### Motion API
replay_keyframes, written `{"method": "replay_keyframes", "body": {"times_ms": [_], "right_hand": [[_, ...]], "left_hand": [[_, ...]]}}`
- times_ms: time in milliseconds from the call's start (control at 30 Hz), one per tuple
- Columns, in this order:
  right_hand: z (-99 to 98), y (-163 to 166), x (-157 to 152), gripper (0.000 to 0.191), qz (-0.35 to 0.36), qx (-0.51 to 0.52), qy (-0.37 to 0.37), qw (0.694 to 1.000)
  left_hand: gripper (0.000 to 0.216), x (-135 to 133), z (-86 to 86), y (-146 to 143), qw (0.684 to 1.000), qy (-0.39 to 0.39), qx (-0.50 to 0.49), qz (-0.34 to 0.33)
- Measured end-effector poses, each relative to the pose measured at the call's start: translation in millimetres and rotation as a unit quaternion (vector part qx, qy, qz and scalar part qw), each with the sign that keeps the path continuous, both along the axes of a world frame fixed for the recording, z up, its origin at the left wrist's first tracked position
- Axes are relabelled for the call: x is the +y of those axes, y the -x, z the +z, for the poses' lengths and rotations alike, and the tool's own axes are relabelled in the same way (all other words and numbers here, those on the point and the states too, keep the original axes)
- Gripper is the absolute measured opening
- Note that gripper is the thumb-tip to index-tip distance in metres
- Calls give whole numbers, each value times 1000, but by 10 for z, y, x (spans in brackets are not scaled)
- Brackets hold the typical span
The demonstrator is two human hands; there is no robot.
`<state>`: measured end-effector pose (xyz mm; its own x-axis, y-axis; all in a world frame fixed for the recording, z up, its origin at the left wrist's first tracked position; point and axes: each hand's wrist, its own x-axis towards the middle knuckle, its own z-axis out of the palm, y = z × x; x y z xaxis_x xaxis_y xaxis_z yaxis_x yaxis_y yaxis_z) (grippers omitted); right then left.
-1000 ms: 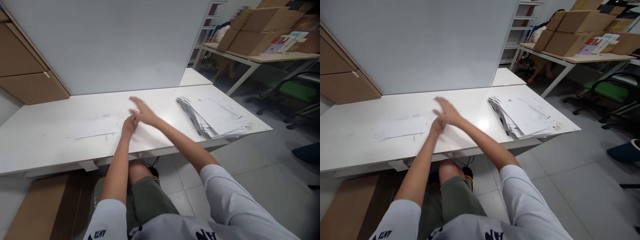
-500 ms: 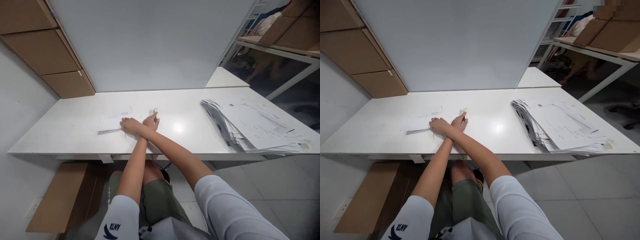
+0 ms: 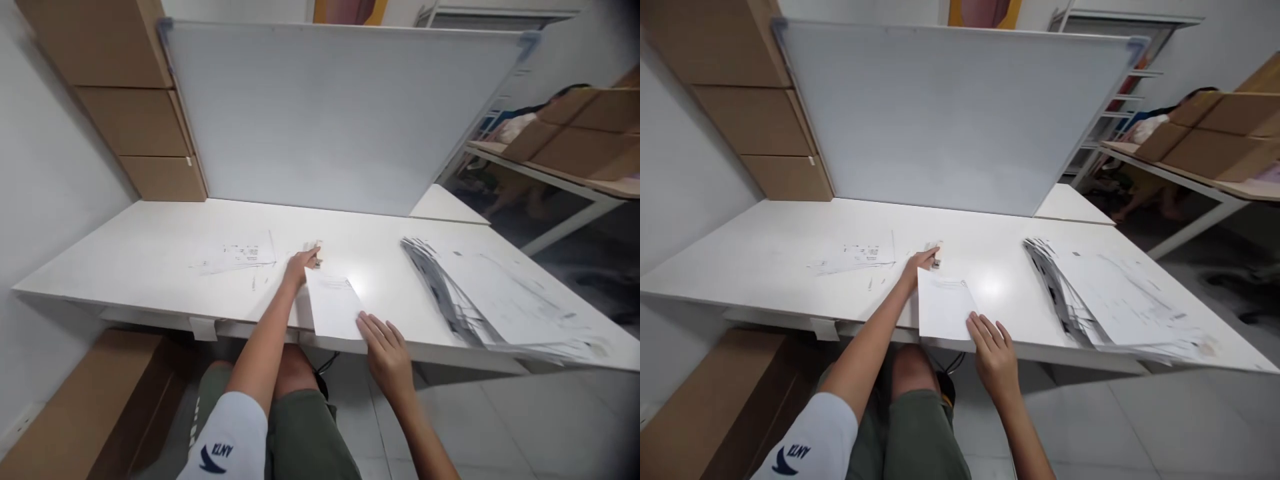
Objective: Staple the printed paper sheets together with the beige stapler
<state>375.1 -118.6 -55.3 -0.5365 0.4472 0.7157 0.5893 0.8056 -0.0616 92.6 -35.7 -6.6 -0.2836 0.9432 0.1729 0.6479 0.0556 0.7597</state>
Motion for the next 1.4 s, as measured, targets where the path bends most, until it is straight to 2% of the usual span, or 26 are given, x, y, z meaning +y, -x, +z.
{"method": "replay_keyframes", "body": {"times_ms": [100,233,467,633,767,933,1033,1200,1400], "right_hand": [[-91,58,2,62,-29,-35,54,998],[-140,316,55,56,-81,-3,101,992],[-190,474,46,48,-128,43,107,985],[-70,461,42,49,-152,51,91,983],[16,439,45,51,-163,39,81,983],[59,454,182,47,-175,41,84,980],[67,465,297,48,-155,57,70,984],[9,457,355,54,-78,79,49,993],[-38,419,377,57,-65,62,58,994]], "left_hand": [[46,25,45,27,1000,16,-16,-3],[51,21,41,64,996,13,-82,-11],[52,36,-14,106,987,-20,-150,-44],[45,10,15,55,993,-14,-117,-30],[59,34,-1,40,998,0,-54,-24],[58,80,-39,64,999,-6,-28,-30],[59,84,-47,66,999,-6,-17,-29],[61,24,-36,30,999,-13,9,-32],[66,-20,-12,26,998,8,46,-49]]}}
